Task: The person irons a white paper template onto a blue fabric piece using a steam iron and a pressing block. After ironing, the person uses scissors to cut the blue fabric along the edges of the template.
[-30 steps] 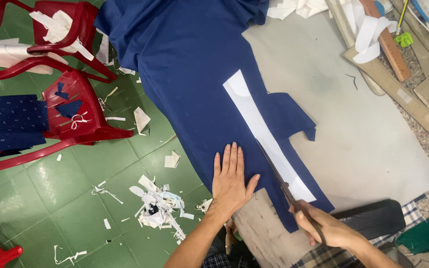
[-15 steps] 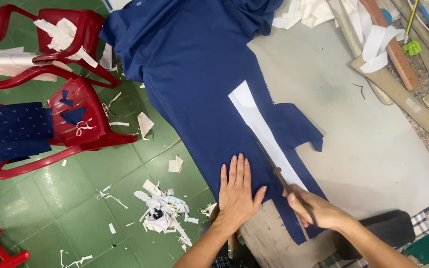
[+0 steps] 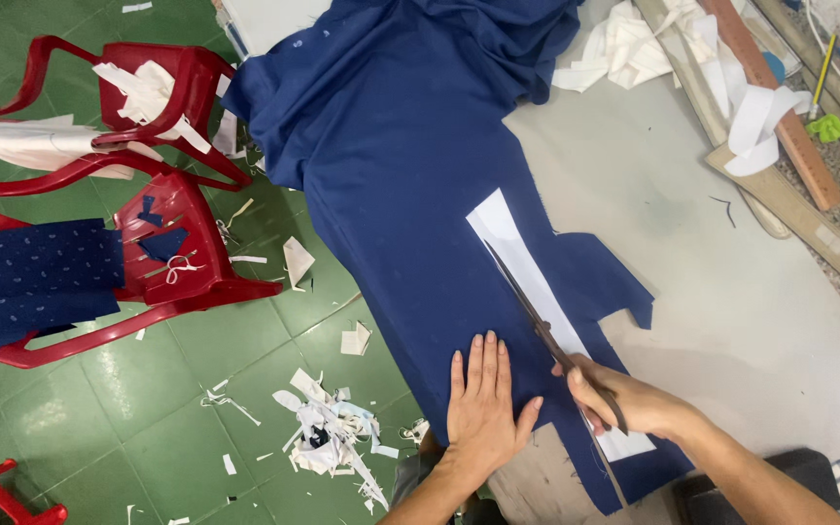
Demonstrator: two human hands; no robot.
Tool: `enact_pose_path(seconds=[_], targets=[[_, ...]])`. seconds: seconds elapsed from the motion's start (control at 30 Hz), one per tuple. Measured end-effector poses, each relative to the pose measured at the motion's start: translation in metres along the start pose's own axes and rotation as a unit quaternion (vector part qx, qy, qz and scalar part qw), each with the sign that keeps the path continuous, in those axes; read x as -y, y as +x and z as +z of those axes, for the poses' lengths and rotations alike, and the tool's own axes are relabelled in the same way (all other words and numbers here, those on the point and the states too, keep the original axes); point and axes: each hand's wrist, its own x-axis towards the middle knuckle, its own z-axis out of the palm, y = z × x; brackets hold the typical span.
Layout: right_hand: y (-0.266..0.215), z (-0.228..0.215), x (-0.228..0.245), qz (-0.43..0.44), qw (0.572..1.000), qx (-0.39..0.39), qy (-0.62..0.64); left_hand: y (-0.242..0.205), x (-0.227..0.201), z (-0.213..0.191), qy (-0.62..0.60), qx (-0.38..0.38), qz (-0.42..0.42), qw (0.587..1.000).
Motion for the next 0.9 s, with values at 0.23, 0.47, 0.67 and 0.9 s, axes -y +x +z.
enact_pose_path(seconds=[0.23, 0.47, 0.67, 0.9], targets=[[0.019, -0.006, 0.019, -0.030, 0.998, -0.043, -0.037, 0.003, 0.001, -0.006, -0.017, -0.006, -0.002, 1.000], [0.026, -0.009, 0.040, -0.025, 0.998, -0.042, -0.045, 0.002, 0.002, -0.007, -0.033, -0.020, 0.003, 0.999], [0.028, -0.014, 0.059, -0.001, 0.997, -0.052, -0.054, 0.003, 0.002, -0.006, -0.032, -0.013, 0.002, 0.999], [0.008, -0.011, 0.070, -0.008, 0.996, -0.016, -0.086, 0.005, 0.005, -0.014, -0.078, -0.026, 0.010, 0.997]])
